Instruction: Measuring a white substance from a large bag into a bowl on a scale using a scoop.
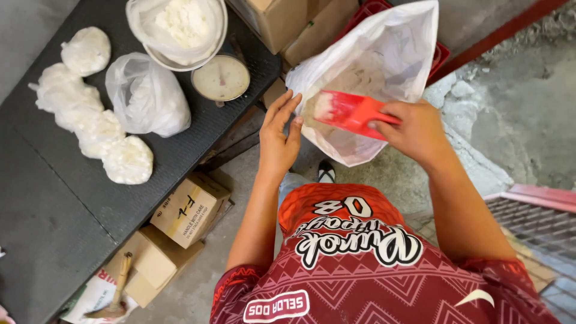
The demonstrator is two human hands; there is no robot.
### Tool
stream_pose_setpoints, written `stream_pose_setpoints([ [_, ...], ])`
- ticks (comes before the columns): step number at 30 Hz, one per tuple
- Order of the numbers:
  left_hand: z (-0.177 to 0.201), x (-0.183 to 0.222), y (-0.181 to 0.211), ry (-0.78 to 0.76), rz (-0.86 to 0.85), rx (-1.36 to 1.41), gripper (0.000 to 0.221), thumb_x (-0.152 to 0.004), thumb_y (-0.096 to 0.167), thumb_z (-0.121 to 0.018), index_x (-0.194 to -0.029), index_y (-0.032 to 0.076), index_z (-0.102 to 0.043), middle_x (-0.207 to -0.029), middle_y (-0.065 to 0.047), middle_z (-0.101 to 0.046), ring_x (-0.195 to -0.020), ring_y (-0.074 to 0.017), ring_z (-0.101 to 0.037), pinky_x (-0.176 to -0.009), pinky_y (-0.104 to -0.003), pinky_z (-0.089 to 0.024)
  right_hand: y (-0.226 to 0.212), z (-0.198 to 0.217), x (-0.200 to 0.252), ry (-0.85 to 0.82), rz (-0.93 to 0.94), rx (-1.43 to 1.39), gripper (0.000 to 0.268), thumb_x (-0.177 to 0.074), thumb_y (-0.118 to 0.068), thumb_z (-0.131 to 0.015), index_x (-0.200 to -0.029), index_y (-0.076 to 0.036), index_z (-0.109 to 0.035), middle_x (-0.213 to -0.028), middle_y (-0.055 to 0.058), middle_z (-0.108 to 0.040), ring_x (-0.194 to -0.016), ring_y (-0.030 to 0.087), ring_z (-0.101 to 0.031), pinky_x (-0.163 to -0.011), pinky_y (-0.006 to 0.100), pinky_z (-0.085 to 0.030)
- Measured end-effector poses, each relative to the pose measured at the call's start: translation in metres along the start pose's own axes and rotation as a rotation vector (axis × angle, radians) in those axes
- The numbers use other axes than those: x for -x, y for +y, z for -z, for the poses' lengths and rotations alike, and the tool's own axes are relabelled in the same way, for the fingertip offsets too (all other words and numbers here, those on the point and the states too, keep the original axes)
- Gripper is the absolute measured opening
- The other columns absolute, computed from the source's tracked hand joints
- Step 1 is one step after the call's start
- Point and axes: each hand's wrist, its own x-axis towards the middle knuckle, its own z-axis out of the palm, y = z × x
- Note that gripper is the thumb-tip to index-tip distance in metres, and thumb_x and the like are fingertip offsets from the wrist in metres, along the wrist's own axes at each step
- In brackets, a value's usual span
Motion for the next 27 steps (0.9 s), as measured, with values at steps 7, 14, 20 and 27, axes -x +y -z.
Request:
stream_pose_setpoints([
  [7,0.030,-0.019,0.002,0.143,-0.064,-0.012,0.040,-0.098,0.000,-0.064,-0.137,0.008,-0.065,-0.147,-0.016,-0.060,-0.136,-0.0310,-0.060,-0.112,-0.036,-0.050,-0.001,0.050,0.013,0.044,-0.186,-0.283,0.020,-0.091,-0.015,-0.085,-0.102,-0.002,-0.075,-0.077,0.006,-0.066,-0.070,0.008,-0.054,-0.063,0.026,-0.046],
  [14,0.076,-0.044,-0.013,0.275,-0.105,-0.091,0.040,-0.098,-0.001,-0.065,-0.137,0.008,-0.066,-0.145,-0.016,-0.061,-0.135,-0.0319,-0.061,-0.115,-0.037,-0.047,-0.014,0.056,-0.019,0.126,-0.076,-0.438,0.011,-0.095,-0.003,-0.082,-0.100,0.002,-0.073,-0.086,-0.003,-0.070,-0.078,-0.001,-0.059,-0.075,0.019,-0.049],
  [20,0.107,-0.062,-0.017,0.343,-0.086,-0.093,0.040,-0.101,-0.001,-0.063,-0.139,0.008,-0.065,-0.147,-0.015,-0.060,-0.138,-0.0317,-0.059,-0.116,-0.038,-0.047,-0.045,0.043,-0.075,0.127,-0.013,-0.492,0.011,-0.096,0.000,-0.083,-0.099,0.003,-0.072,-0.082,-0.003,-0.068,-0.073,-0.002,-0.056,-0.071,0.019,-0.047],
  [27,0.139,-0.082,-0.034,0.364,-0.017,-0.114,0.039,-0.102,0.002,-0.064,-0.140,0.010,-0.064,-0.149,-0.015,-0.058,-0.140,-0.0313,-0.057,-0.116,-0.039,-0.048,-0.094,0.021,-0.152,0.076,0.110,-0.507,0.012,-0.098,-0.001,-0.083,-0.100,0.001,-0.072,-0.082,-0.004,-0.066,-0.074,-0.001,-0.054,-0.067,0.018,-0.046],
])
